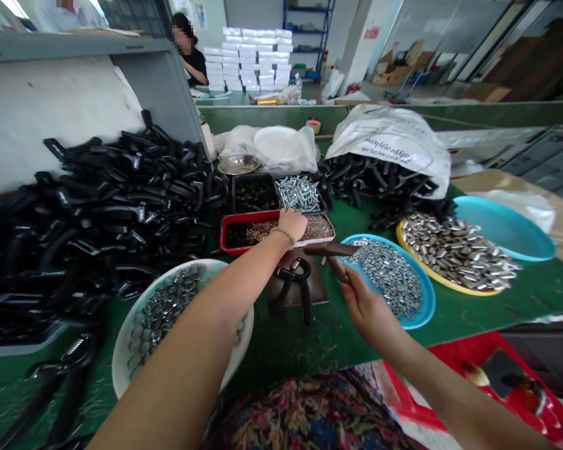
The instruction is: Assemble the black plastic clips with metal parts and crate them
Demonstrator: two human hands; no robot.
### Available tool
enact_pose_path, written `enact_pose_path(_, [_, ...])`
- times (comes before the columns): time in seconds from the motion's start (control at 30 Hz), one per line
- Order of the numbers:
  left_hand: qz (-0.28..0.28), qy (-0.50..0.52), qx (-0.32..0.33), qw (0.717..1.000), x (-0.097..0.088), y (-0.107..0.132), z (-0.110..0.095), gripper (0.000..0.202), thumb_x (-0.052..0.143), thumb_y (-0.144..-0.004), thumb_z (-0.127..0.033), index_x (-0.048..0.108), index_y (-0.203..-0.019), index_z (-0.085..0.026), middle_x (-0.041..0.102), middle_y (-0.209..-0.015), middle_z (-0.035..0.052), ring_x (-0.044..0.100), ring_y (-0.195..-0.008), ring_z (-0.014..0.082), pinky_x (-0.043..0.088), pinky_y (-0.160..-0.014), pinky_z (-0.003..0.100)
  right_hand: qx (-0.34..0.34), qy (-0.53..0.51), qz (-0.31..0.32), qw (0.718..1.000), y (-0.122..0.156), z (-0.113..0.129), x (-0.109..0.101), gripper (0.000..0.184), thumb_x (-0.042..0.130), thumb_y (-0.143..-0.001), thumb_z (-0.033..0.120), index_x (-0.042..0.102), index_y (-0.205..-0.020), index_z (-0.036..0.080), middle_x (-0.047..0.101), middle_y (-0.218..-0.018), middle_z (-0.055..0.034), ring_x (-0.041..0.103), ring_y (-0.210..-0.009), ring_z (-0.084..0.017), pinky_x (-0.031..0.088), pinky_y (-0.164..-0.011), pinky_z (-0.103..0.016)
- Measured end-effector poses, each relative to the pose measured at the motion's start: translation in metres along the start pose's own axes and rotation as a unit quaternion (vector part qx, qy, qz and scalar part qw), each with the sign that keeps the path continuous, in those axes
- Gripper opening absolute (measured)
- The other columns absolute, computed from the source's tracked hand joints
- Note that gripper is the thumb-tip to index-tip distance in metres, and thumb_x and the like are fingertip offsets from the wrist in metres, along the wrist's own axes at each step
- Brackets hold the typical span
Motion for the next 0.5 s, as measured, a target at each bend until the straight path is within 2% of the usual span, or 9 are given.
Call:
enact_pose_path(0.07, [0.003, -0.003, 0.000, 1.000, 0.009, -0.010, -0.007, 0.016, 0.054, -0.084, -0.020, 0.069, -0.081, -0.015, 0.068, -0.093, 0.0114, 0.054, -0.101, 0.0272, 0.035, -0.087, 0.044, 0.020, -0.006, -0.056, 0.998, 0.003, -0.009, -0.006, 0.043, 0.032, -0.094, 0.035, 0.042, -0.132, 0.016, 0.069, -0.102, -0.0126, 0.069, -0.085, -0.025, 0.053, -0.067, -0.033])
enact_pose_path(0.17, [-0.005, -0.002, -0.004, 1.000, 0.015, -0.011, -0.008, 0.019, 0.051, -0.086, -0.024, 0.068, -0.085, -0.015, 0.067, -0.096, 0.0111, 0.055, -0.101, 0.0266, 0.034, -0.089, 0.043, 0.039, -0.012, -0.081, 0.996, 0.006, -0.023, -0.009, 0.043, 0.033, -0.093, 0.036, 0.047, -0.127, 0.014, 0.070, -0.097, -0.0132, 0.069, -0.081, -0.025, 0.053, -0.065, -0.032])
enact_pose_path(0.33, [-0.017, 0.019, -0.031, 0.999, 0.015, -0.014, -0.006, 0.026, 0.039, -0.092, -0.026, 0.062, -0.100, -0.015, 0.067, -0.096, 0.0106, 0.061, -0.094, 0.0215, 0.040, -0.084, 0.035, 0.053, -0.038, -0.070, 0.995, 0.005, -0.033, -0.001, 0.042, 0.034, -0.093, 0.036, 0.047, -0.126, 0.014, 0.070, -0.097, -0.0124, 0.069, -0.081, -0.024, 0.052, -0.067, -0.032])
enact_pose_path(0.5, [-0.027, 0.052, -0.039, 0.997, 0.007, -0.014, -0.009, 0.024, 0.044, -0.092, -0.028, 0.064, -0.095, -0.015, 0.069, -0.094, 0.0107, 0.063, -0.093, 0.0200, 0.043, -0.083, 0.030, 0.053, -0.061, -0.049, 0.996, 0.005, -0.034, 0.006, 0.042, 0.033, -0.093, 0.037, 0.046, -0.127, 0.015, 0.069, -0.101, -0.0117, 0.068, -0.085, -0.024, 0.052, -0.071, -0.034])
Point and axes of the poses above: each hand's wrist, its own y-axis away from the middle knuckle, its own x-axis out of the palm, z = x × y, the point moved 1 cm from there along -y, towards the middle knuckle
